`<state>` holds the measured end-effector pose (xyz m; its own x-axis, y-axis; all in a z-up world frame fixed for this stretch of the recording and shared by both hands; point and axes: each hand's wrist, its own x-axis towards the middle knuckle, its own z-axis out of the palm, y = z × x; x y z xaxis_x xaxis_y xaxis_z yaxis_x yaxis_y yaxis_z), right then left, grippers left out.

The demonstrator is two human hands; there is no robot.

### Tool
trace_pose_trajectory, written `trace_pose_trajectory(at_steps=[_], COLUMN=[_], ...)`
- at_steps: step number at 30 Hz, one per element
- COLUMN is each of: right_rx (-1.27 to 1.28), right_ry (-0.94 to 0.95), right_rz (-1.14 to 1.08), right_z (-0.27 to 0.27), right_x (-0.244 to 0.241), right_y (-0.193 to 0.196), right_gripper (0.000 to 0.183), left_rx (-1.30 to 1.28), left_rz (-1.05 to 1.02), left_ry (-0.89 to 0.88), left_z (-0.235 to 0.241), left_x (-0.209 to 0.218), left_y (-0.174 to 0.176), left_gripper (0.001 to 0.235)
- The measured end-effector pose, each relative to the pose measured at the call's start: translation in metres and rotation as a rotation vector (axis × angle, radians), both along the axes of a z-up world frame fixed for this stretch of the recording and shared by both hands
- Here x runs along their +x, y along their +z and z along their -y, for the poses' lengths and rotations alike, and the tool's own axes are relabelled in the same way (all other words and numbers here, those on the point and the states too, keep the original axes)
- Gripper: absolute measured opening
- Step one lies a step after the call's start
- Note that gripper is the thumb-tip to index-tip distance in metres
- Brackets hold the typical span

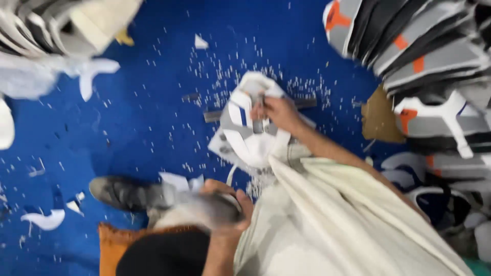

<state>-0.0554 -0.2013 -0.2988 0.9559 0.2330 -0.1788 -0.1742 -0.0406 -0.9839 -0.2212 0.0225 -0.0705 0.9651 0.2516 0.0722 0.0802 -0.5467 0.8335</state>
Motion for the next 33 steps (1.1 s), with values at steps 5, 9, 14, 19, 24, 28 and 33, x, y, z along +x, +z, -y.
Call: trace_pose_trajectory(at_steps=[5,9,14,19,24,28,33], right_rx=[-0.334,-0.277,-0.2,-0.273,0.132,-0.365,0.144], right_ry=[0.072,0.002,0.064,0.008,-0.054,-0.032,-0.19], right_rz=[0.368,0.164,0.589,0.427,0.046,0.474,0.287], right_z=[0.007,-0.003,-0.003,0.002,-0.005,-0.001,0.005], right_x=[0.042,0.009,0.018,0.034,0.039,0.022,0.038], right_y=[0.027,0.024,0.081,0.023,0.062,0.083,-0.005], right_gripper=[0.018,0.013,0.017,0.019,0.018,0.03,0.013], left_rx=[0.107,0.101,0.014,0.163,-0.014,-0.008,0.096], left_rz=[-0.158,-0.322,0.052,-0.152,0.044,0.088,-0.175], left_ry=[-0.127,-0.11,-0.069,-0.064,-0.011,-0.087,-0.08], left_z=[0.004,0.009,0.01,0.008,0.007,0.007,0.009], left_x=[0.032,0.021,0.033,0.032,0.028,0.035,0.037], left_y=[-0.04,0.012,-0.012,-0.024,0.021,-0.036,-0.001], left_gripper=[0.046,0.045,0.043,0.045,0.038,0.045,0.045])
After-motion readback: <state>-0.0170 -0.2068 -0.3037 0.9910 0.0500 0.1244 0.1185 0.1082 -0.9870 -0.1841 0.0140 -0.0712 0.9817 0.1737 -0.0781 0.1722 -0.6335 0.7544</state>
